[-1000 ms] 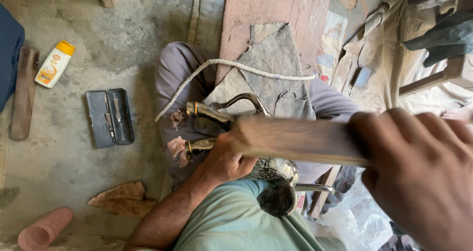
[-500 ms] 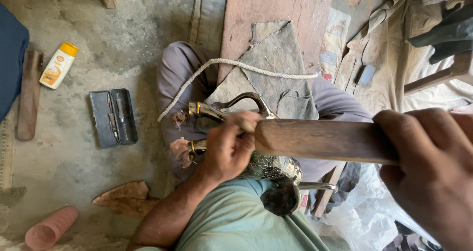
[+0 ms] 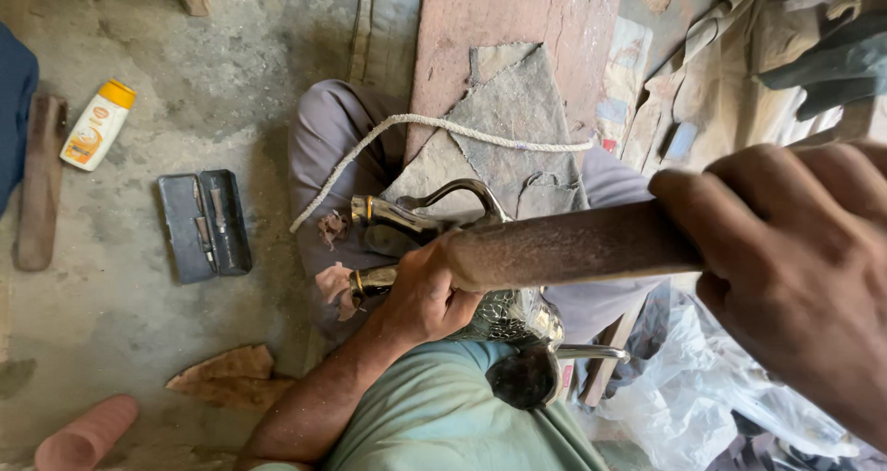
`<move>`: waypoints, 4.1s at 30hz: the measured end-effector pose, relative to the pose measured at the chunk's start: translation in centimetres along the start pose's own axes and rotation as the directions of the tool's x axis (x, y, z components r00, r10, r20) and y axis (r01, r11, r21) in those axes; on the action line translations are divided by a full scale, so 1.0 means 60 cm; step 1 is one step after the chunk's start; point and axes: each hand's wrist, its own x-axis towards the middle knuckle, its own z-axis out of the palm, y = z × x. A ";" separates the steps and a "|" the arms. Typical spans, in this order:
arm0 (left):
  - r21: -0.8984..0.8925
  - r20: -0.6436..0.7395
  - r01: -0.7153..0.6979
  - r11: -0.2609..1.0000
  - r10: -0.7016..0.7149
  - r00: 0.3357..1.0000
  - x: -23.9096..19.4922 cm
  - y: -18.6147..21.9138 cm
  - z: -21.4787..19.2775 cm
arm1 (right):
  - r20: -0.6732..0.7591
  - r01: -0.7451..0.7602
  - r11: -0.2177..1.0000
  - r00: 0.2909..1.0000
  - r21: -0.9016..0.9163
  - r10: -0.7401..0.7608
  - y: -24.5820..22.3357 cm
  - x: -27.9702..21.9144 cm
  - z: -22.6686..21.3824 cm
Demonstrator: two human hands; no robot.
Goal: The person sits on the floor and uses a hammer and chisel to engrave a decorative pattern onto a silver-colored metal elephant figurine. They repeatedly strike the chisel to create indentations on the figurine's surface.
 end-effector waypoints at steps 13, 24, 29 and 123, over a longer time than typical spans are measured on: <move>-0.096 0.028 0.107 0.990 -0.105 0.994 -0.026 -0.014 0.004 | 0.114 0.252 0.905 0.967 -0.342 -0.227 0.000 0.018 -0.012; -0.150 0.059 0.139 0.979 -0.131 0.990 0.009 0.006 -0.014 | -0.068 0.172 0.979 0.981 -0.109 -0.180 -0.016 0.032 -0.017; -0.138 0.086 0.197 0.971 -0.186 0.979 -0.005 -0.001 -0.013 | 0.121 0.063 0.973 0.992 -0.223 -0.037 -0.009 0.028 -0.005; -0.231 0.519 0.068 0.971 0.064 0.853 0.096 -0.017 -0.041 | -0.101 -0.241 0.965 0.963 0.101 0.251 0.017 -0.138 0.079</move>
